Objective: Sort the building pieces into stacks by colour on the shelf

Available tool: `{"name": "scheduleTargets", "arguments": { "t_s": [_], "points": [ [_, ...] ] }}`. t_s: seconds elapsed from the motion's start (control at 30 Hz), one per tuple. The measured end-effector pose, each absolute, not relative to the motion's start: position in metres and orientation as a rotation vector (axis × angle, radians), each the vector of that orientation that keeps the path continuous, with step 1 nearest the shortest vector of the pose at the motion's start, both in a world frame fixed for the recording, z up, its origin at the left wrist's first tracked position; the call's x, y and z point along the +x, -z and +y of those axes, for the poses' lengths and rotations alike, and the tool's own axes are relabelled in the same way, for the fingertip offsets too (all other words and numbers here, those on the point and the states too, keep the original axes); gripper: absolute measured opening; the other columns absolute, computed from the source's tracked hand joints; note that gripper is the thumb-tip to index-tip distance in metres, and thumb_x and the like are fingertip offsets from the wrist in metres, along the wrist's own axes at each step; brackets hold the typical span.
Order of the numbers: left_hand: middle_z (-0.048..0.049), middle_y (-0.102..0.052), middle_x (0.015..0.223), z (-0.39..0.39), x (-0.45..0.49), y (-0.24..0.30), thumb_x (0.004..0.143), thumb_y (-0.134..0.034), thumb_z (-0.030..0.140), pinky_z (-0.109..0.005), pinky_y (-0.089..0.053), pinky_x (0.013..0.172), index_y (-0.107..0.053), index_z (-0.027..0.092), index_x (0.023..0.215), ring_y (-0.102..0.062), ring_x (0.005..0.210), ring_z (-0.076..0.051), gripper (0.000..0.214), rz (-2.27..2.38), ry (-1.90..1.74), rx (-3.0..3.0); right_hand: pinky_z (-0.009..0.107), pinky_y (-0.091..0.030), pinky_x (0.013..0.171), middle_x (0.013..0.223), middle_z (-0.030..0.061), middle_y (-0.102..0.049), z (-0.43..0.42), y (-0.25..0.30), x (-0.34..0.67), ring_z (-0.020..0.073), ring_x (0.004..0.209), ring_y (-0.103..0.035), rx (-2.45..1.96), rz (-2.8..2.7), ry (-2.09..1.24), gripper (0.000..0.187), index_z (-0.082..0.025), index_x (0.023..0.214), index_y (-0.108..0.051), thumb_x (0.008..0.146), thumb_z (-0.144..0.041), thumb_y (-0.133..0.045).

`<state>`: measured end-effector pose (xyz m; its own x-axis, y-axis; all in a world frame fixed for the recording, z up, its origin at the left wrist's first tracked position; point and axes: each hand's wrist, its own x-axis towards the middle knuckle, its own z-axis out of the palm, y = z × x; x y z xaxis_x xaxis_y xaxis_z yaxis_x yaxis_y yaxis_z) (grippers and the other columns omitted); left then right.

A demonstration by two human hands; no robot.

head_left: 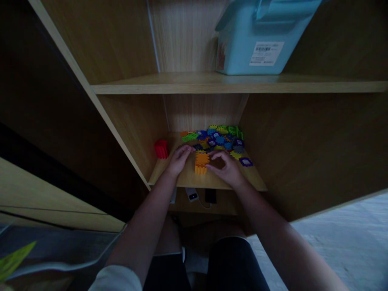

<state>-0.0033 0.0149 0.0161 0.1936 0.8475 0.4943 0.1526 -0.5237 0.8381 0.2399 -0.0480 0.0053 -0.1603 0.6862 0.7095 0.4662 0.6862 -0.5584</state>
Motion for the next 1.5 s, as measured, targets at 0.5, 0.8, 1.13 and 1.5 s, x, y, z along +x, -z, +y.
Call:
{"name": "scheduleTargets", "arguments": {
  "t_s": [0.5, 0.8, 1.13, 1.5],
  "points": [
    [-0.0101, -0.081, 0.109, 0.021, 0.000, -0.006, 0.105, -0.056, 0.061, -0.039, -0.056, 0.106, -0.078, 0.019, 0.098, -0.075, 0.110, -0.025, 0.047, 1.022, -1.274, 1.792, 0.042, -0.059, 0.093, 0.111, 0.0046, -0.075, -0.033, 0.008, 0.240, 0.0247, 0.102, -0.070, -0.964, -1.812, -0.501, 0.037, -0.028, 0.106, -0.065, 0.087, -0.052, -0.086],
    [-0.0099, -0.081, 0.109, 0.024, 0.000, -0.002, 0.101, -0.060, 0.066, -0.040, -0.056, 0.106, -0.077, 0.020, 0.097, -0.075, 0.110, -0.025, 0.049, 0.977, -1.278, 1.787, 0.040, -0.055, 0.092, 0.108, 0.0034, -0.072, -0.039, 0.002, 0.239, 0.0241, 0.101, -0.067, -1.000, -1.843, -0.543, 0.037, -0.028, 0.111, -0.066, 0.088, -0.051, -0.085],
    [-0.0098, -0.081, 0.111, 0.026, 0.001, 0.001, 0.102, -0.060, 0.062, -0.040, -0.055, 0.106, -0.077, 0.020, 0.099, -0.074, 0.110, -0.025, 0.046, 0.953, -1.259, 1.775, 0.037, -0.052, 0.088, 0.104, 0.0021, -0.069, -0.040, 0.002, 0.240, 0.0229, 0.098, -0.065, -1.020, -1.883, -0.550, 0.037, -0.028, 0.115, -0.065, 0.089, -0.046, -0.084],
    [-0.0090, -0.081, 0.110, 0.024, 0.001, 0.001, 0.103, -0.060, 0.058, -0.038, -0.055, 0.105, -0.077, 0.020, 0.098, -0.074, 0.109, -0.024, 0.042, 0.945, -1.273, 1.804, 0.037, -0.053, 0.089, 0.106, 0.0028, -0.068, -0.042, 0.000, 0.241, 0.0228, 0.100, -0.065, -1.019, -1.891, -0.579, 0.037, -0.028, 0.117, -0.063, 0.090, -0.046, -0.082]
  ]
}}
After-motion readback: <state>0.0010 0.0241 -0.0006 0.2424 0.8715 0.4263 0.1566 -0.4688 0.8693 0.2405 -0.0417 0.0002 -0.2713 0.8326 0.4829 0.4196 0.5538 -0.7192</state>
